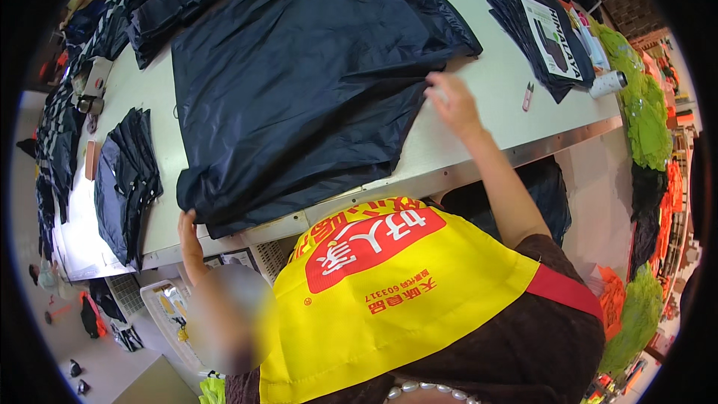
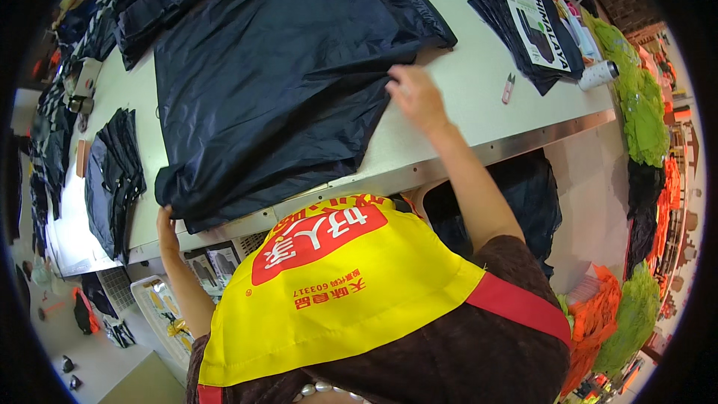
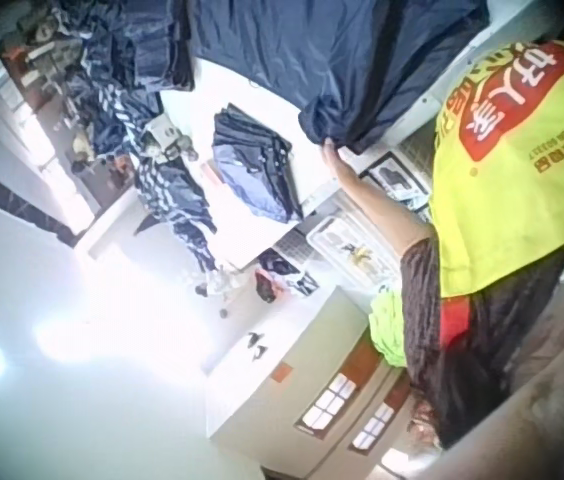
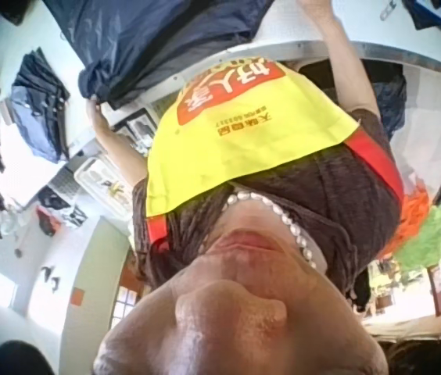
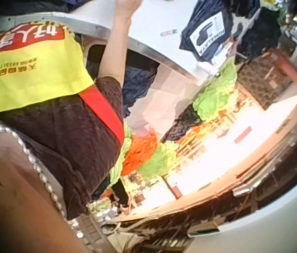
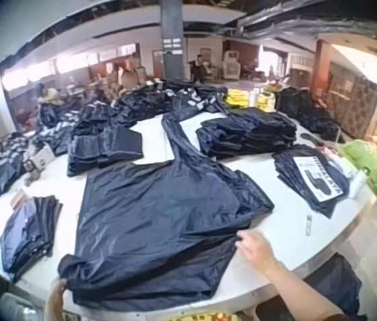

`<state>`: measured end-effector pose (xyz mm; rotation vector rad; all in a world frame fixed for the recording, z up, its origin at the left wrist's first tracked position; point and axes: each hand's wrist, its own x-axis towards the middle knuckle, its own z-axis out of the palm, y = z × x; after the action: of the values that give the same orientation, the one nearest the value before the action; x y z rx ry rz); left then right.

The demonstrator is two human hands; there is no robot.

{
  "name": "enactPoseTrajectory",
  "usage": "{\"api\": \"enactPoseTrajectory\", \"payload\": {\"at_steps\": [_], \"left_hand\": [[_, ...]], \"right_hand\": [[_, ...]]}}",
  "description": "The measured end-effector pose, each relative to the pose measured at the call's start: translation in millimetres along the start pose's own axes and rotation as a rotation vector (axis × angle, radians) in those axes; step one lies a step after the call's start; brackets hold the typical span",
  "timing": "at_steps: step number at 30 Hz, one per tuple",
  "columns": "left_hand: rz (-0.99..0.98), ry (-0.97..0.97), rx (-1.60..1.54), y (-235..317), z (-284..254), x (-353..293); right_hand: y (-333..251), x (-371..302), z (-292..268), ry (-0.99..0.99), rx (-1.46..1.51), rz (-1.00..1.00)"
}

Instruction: The person folds a black raincoat on a table, aligns the edges, and secures it with a small clip. They then place the folded raincoat into a plastic packaging bag and set it aside. The process is repeated with another raincoat.

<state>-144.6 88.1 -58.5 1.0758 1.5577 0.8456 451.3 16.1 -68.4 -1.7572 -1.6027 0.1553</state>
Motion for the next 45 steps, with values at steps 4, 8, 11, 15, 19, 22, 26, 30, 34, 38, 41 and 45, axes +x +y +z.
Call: {"api": "enactPoseTrajectory", "payload": {"at_steps": [4, 8, 11, 15, 19, 22, 26, 30, 34, 38, 41, 45], "left_hand": [[0.083, 0.271, 0.214, -2, 2, 35], [0.446, 0.431, 0.292, -23, 21, 39], [0.371, 0.348, 0.514, -52, 26, 47], [-0.111, 0.175, 0.114, 0, 32, 30], [0.009, 0.102, 0.265, 31, 22, 57], [0.189, 0.287, -0.241, 43, 32, 40], [0.173, 0.489, 0.534, -9, 12, 28], [0.112, 0.621, 0.739, -35, 49, 31], [0.539, 0.678, 0.483, -25, 37, -2], [1.017, 0.119, 1.007, -25, 31, -66], [0.723, -0.027, 1.13, -34, 36, -67], [0.588, 0.002, 1.077, -32, 48, -53]], "right_hand": [[58, 45, 7, 0.003, -0.461, -0.356], [98, 82, 5, -0.399, 0.111, 0.16], [117, 91, 26, -0.365, -0.214, 0.002], [52, 76, 24, -0.116, -0.611, -0.216], [-49, 1, 58, -0.314, -0.41, -0.287], [-40, -29, 76, -0.514, -0.491, -0.218], [-37, -30, 72, -0.548, -0.469, -0.34], [-41, -28, 65, -0.609, -0.449, -0.31], [-34, -27, 24, -0.718, -0.186, -0.388], [-28, -54, 15, -0.612, -0.272, -0.59], [-34, -55, 38, -0.432, -0.237, -0.621], [-46, -35, 42, -0.458, -0.07, -0.549]]}}
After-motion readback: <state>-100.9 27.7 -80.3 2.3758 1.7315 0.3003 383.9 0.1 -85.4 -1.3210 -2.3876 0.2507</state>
